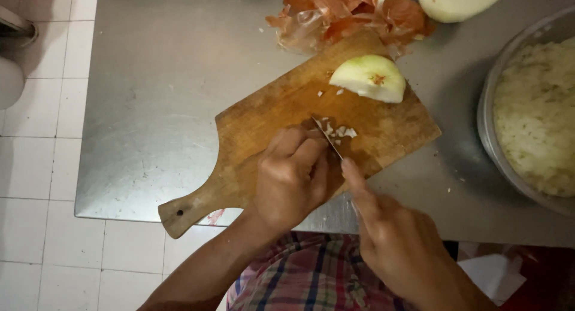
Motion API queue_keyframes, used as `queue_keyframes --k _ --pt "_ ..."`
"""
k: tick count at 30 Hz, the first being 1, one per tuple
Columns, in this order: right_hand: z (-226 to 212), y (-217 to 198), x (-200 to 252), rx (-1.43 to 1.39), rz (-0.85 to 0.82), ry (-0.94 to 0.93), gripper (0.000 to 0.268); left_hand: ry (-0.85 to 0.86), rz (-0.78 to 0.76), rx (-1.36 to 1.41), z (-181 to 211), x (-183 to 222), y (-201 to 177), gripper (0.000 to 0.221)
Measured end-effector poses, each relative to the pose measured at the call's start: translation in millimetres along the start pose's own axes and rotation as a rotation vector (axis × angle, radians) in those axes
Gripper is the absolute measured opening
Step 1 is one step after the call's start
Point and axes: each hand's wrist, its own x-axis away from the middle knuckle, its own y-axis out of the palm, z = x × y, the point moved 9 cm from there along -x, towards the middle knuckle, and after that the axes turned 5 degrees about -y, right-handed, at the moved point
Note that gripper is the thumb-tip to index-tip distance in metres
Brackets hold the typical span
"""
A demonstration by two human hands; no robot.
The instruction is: Dicing onions on a wooden cutting board and transferring them to a bowl
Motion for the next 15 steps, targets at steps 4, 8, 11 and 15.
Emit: queue_keyframes --k 4,8,11,15 --pt "15 -2 -17 -0.321 -0.07 0.157 0.083 -0.028 -0.027 -0.006 -1 2 1 0.012" --pt "20 -13 -6 -0.358 0.091 0.093 0.065 -0.051 -0.124 -0.061 -3 3 2 0.006" --pt "6 -16 6 -0.36 0.128 0.054 0.067 0.012 -0.094 -0.134 -1 3 0 0.006" --pt "-2 -8 14 -0.24 0.163 -0.007 0.072 -0.041 -0.065 -0.055 -6 2 0 0.007"
